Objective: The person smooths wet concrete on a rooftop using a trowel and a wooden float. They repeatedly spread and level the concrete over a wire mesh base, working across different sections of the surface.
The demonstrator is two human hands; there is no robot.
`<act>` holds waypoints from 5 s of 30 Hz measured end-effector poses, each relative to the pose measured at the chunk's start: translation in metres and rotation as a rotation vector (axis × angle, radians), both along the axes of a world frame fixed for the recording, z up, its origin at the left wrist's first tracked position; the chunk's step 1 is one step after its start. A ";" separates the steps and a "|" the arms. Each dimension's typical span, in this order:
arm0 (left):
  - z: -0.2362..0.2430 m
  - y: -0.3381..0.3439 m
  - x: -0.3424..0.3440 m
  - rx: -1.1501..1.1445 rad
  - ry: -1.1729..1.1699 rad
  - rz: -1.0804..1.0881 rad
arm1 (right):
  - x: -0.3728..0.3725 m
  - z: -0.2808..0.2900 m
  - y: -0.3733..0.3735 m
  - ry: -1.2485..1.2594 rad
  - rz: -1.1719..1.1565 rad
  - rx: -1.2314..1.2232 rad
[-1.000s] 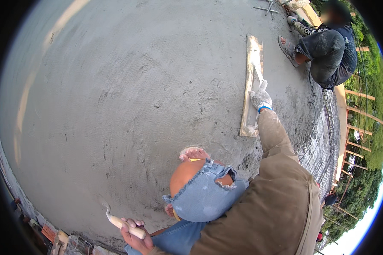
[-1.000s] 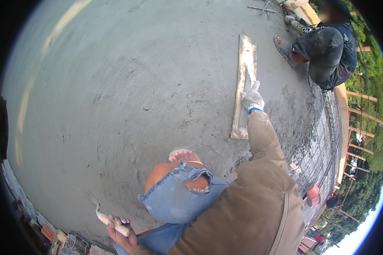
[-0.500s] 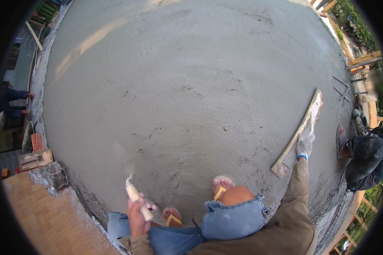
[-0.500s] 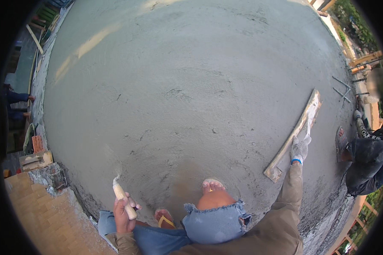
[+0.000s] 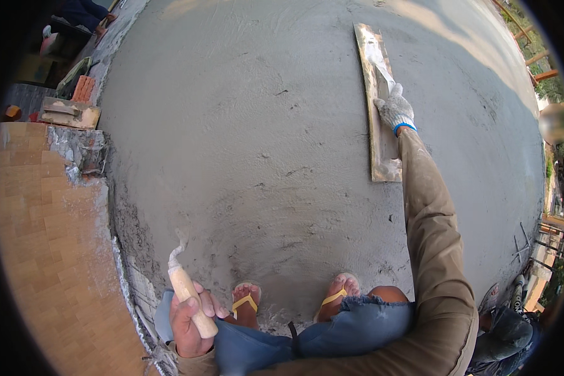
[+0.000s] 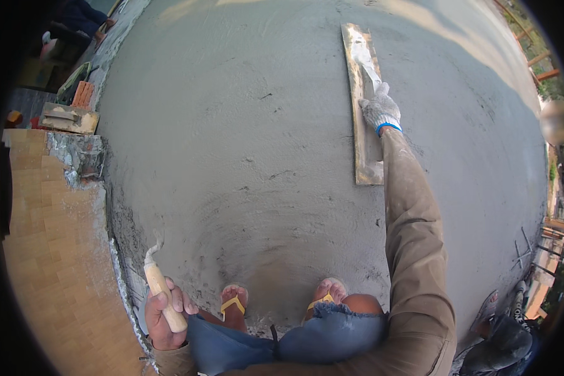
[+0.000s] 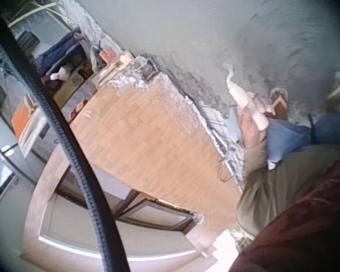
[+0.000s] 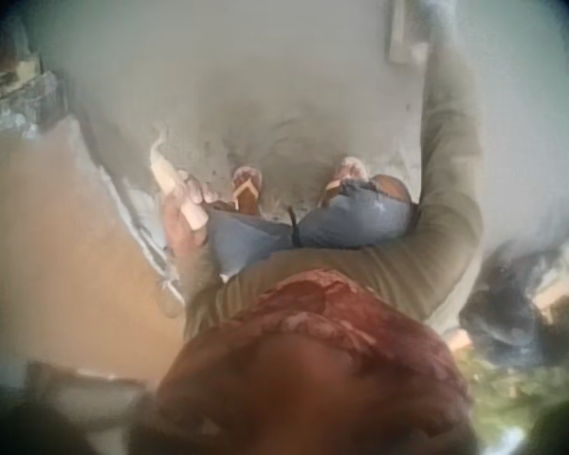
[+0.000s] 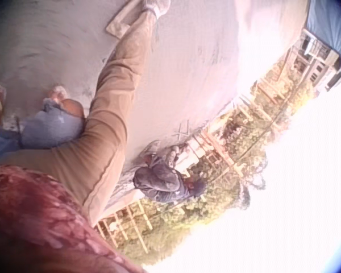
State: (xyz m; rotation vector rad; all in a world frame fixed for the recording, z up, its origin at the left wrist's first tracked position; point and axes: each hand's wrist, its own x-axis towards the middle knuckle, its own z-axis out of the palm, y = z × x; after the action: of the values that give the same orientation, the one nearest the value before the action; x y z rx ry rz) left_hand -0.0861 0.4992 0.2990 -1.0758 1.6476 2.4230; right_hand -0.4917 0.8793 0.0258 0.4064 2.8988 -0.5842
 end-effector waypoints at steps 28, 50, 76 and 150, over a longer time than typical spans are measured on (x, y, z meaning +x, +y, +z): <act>-0.035 -0.177 0.069 0.033 0.291 0.488 | 0.263 0.032 -0.423 -0.217 1.423 0.038; -0.303 -0.333 0.249 -0.140 -0.311 1.002 | 0.153 -0.011 -0.323 0.078 0.759 0.163; -0.294 -0.441 0.006 -0.044 -0.154 0.708 | 0.189 0.002 -0.383 -0.004 0.685 0.234; -0.024 -0.062 -0.084 0.123 -0.039 -0.608 | 0.435 0.047 0.115 -0.091 -0.230 0.115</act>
State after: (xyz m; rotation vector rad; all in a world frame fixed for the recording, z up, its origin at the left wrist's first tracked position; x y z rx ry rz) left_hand -0.1696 0.4368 0.2751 -0.4966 1.5023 2.0484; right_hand -0.0571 0.9945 0.0730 0.7696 2.8259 -0.4178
